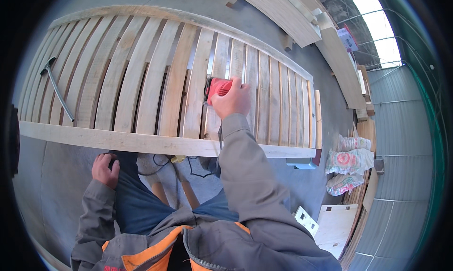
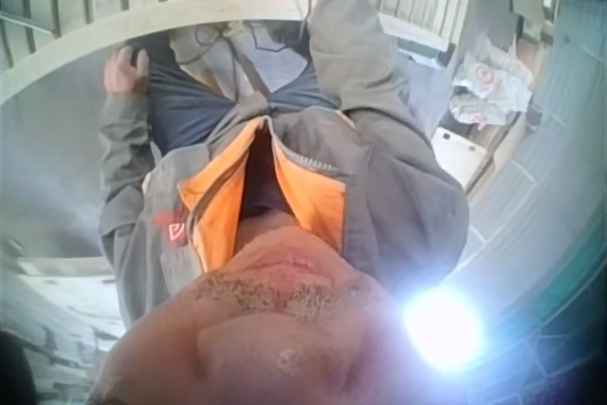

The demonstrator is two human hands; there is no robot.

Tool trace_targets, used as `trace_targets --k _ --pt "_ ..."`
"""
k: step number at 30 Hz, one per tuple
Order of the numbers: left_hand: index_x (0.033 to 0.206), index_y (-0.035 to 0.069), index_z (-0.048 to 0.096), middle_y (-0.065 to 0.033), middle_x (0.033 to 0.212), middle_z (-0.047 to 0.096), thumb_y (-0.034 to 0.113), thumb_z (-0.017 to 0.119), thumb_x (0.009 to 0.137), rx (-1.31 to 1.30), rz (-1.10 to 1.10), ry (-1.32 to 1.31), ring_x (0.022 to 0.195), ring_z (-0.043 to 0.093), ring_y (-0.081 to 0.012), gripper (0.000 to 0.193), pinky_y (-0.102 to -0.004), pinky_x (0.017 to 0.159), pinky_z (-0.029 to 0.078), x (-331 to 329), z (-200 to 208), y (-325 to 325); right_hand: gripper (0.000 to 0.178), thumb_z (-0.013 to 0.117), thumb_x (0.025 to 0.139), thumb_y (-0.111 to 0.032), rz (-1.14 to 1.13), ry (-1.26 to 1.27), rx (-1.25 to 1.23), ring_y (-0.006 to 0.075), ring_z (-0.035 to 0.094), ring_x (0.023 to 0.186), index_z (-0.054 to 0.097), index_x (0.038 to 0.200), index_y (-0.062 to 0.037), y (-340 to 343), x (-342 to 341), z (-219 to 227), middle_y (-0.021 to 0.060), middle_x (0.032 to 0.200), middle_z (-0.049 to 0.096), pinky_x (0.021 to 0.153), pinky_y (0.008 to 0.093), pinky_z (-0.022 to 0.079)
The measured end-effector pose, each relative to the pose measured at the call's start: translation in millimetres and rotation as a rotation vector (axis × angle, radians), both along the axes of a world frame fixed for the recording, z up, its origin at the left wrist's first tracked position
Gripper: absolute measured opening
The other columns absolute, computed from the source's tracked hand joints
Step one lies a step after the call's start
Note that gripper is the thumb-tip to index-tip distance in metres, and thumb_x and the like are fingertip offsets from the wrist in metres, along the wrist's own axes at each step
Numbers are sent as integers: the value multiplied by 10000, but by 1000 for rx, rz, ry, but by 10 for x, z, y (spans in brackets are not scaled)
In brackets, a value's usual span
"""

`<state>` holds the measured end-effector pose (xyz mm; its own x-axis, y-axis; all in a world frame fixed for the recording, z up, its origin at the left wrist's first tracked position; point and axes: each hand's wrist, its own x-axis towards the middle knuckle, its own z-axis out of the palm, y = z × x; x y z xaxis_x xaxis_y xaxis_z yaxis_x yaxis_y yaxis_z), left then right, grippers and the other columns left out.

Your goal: The person uses a red electric sander to smooth the surface of a wooden frame composed of multiple slats. They move the sander along the slats and edges, occasionally adjusting their grip and position to reach different areas.

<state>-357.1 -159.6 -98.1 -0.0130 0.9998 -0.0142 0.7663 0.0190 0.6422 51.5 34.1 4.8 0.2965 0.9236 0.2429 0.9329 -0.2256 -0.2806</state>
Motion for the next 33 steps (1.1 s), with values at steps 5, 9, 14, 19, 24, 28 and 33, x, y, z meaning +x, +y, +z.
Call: trace_targets --k 5,9,14,19,24,28,33 --pt "1019 25 741 -169 1027 718 179 742 890 34 -8 24 1031 654 -393 201 -481 930 531 2 -90 -29 645 827 746 -240 -1 29 -52 434 681 1080 572 1333 -161 -443 -3 1 207 1251 584 902 523 589" --pt "1013 34 741 -164 1024 719 182 739 891 59 -18 16 1020 657 -391 191 -477 932 531 -14 -110 -71 638 829 758 -250 -18 49 -137 428 685 1078 575 1337 -173 -745 -47 75 205 1249 590 902 523 583" --pt "1008 38 741 -150 1017 723 166 734 887 83 -14 4 1000 665 -383 176 -473 921 532 -51 -129 -88 580 797 798 -261 -52 43 -223 430 699 1071 572 1325 -171 -750 -42 106 209 1254 601 907 523 581" --pt "1005 36 737 -147 1009 721 166 735 887 76 -24 -9 992 663 -382 176 -477 912 531 -50 -107 -64 560 786 818 -281 -82 18 -240 419 707 1086 576 1325 -169 -302 19 117 202 1251 608 913 516 584" --pt "999 33 724 -155 997 710 160 733 884 56 -40 -1 975 649 -389 171 -488 894 521 -41 -45 -24 545 792 825 -298 -103 8 -259 393 714 1099 582 1315 -188 82 11 118 193 1264 614 919 498 592" --pt "994 29 719 -159 996 706 148 732 878 49 -45 -21 970 642 -392 166 -491 888 514 -22 22 33 523 792 823 -296 -127 0 -213 420 702 1129 597 1291 -169 365 32 158 207 1272 629 942 509 591" --pt "986 24 708 -157 996 703 123 727 872 33 -47 -31 965 639 -394 152 -486 885 512 -6 58 71 499 777 833 -294 -104 -29 -148 429 698 1132 614 1287 -166 794 85 129 227 1278 632 948 510 590"
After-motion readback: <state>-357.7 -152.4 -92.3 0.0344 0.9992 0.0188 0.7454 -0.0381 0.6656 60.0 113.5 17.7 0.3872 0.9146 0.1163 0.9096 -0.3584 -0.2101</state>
